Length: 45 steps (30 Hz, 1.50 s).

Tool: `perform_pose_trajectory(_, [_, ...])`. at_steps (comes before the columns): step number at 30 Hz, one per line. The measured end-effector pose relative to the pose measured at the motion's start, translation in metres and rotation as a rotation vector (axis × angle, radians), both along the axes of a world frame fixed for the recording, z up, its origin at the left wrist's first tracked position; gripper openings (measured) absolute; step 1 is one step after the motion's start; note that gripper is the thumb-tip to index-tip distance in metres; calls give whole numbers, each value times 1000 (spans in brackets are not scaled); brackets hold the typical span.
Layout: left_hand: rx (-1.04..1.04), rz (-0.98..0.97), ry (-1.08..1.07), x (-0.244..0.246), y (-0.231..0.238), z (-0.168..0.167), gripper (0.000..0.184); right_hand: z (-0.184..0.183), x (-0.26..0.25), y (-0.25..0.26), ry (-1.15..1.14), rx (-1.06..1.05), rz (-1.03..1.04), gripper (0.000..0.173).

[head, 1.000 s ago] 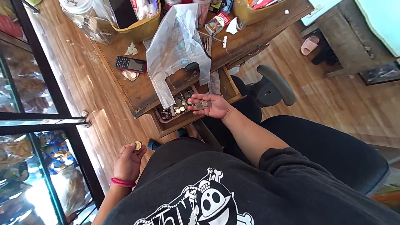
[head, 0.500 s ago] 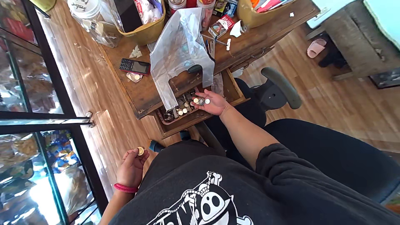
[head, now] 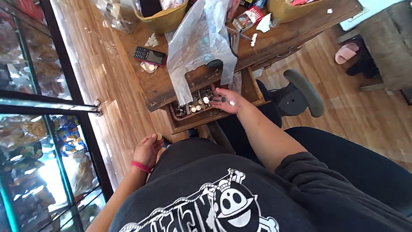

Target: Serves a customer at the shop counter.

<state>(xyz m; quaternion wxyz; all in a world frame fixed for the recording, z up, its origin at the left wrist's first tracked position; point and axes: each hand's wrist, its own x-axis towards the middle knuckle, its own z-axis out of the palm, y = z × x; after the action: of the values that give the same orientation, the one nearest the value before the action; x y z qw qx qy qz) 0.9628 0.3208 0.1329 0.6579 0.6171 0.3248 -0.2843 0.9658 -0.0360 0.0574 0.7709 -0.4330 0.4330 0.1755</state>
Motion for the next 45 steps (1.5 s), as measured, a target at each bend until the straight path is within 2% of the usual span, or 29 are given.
perform_pose_trajectory(3, [1, 5, 74, 10, -6, -12, 23, 5, 0, 15, 30, -77, -11, 56])
perform_pose_trajectory(8, [-22, 17, 80, 19, -14, -16, 21, 4, 0, 22, 55, -146, -38, 60])
perform_pose_trajectory(14, [5, -28, 110, 23, -23, -22, 17, 10, -21, 26, -9, -212, 7, 47])
perform_pose_trajectory(19, [87, -187, 161, 37, -59, -34, 23, 21, -58, 40, -19, -62, 115, 38])
perform_pose_trajectory(23, [-45, -359, 113, 53, -95, -26, 38, 20, -77, 65, 89, 45, 204, 33])
perform_pose_trajectory(26, [-53, -516, 93, 50, -99, -32, 43, 10, -84, 84, 187, 96, 135, 36])
perform_pose_trajectory(29, [31, -599, 45, 41, -68, -42, 43, 10, -70, 100, 192, 156, -15, 43])
perform_pose_trajectory(32, [107, -487, 71, 26, -18, -42, 44, 18, -47, 114, 217, 153, -249, 40])
perform_pose_trajectory(34, [176, -473, 59, 17, 22, -46, 42, 28, -37, 121, 233, 125, -304, 41])
perform_pose_trajectory(37, [408, -715, 2, 8, 88, -64, 41, 37, -26, 122, 228, 86, -299, 38])
perform_pose_trajectory(42, [675, -966, 260, -33, 178, -86, 44, 26, 7, 117, 141, 88, -373, 34])
perform_pose_trajectory(45, [705, -1142, 307, -48, 209, -103, 38, 22, 34, 116, 71, 58, -456, 36])
